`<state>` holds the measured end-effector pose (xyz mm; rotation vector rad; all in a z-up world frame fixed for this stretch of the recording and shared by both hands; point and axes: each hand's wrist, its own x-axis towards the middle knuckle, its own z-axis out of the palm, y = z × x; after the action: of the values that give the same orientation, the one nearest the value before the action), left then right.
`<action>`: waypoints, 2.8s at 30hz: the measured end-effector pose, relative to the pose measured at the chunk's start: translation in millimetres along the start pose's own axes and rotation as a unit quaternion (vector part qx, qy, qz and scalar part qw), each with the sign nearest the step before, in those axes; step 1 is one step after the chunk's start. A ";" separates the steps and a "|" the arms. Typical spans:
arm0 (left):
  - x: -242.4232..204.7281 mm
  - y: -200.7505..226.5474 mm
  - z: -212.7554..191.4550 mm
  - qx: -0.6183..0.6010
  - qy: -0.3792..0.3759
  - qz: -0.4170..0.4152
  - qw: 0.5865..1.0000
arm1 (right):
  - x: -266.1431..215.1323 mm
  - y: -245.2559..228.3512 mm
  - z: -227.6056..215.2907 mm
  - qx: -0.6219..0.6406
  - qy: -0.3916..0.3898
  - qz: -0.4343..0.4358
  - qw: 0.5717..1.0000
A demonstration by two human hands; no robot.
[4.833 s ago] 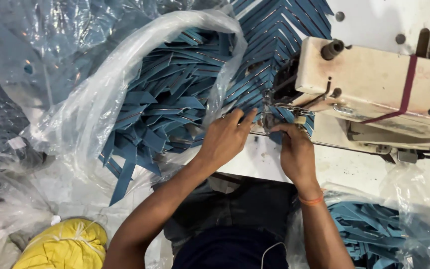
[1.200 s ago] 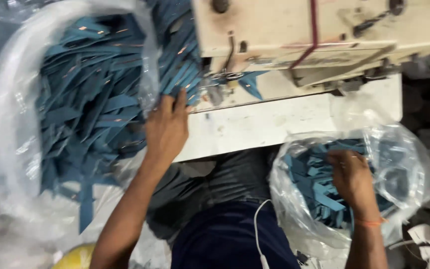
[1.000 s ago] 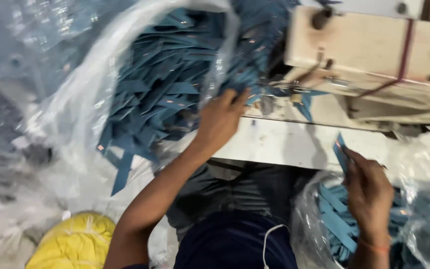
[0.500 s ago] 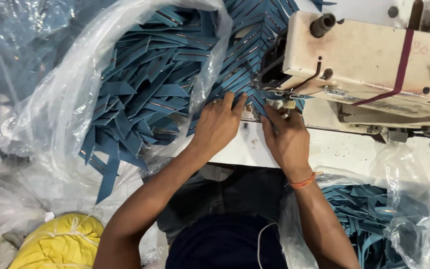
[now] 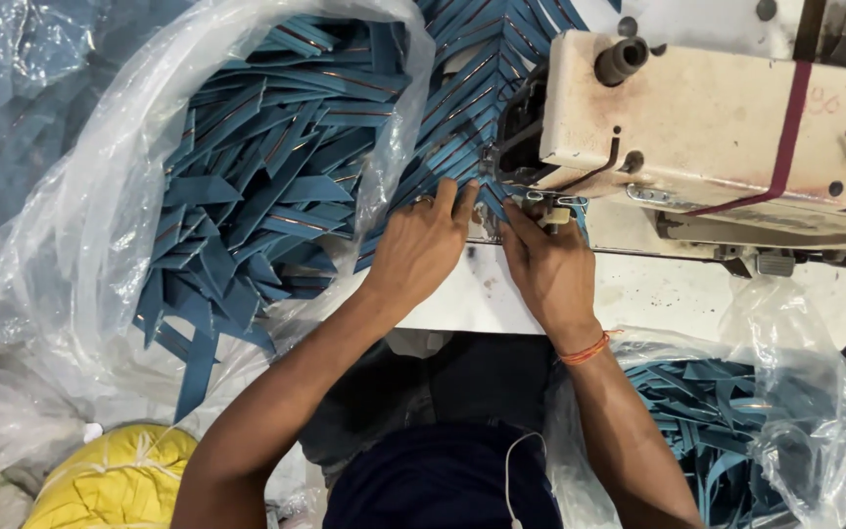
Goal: Sewing small blue fabric shoe components using an industrial sewing machine.
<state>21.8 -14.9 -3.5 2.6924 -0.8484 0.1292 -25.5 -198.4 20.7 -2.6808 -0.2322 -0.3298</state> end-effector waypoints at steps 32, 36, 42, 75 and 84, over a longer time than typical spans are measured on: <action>-27.0 -32.8 -80.1 -0.001 0.148 -0.072 0.986 | -76.6 59.4 -101.1 0.028 -0.023 0.128 0.991; -56.0 -74.7 -110.6 0.158 0.053 -0.114 0.979 | -168.6 113.0 -155.1 -0.050 -0.240 0.384 0.890; -67.6 -91.3 -86.0 0.218 0.019 -0.033 0.975 | -247.1 135.5 -107.0 -0.041 -0.220 0.385 0.896; -12.2 9.8 -1.9 0.050 0.062 -0.030 0.996 | -26.7 -7.1 -7.1 -0.012 0.054 0.016 0.998; -17.6 10.4 11.2 0.032 0.023 -0.019 0.999 | -19.5 -16.6 -0.8 -0.038 0.011 0.032 0.999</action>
<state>1.4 -17.0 -14.5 2.7525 -0.7908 0.2137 -47.9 -186.1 22.8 -2.7500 -0.1301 -0.3553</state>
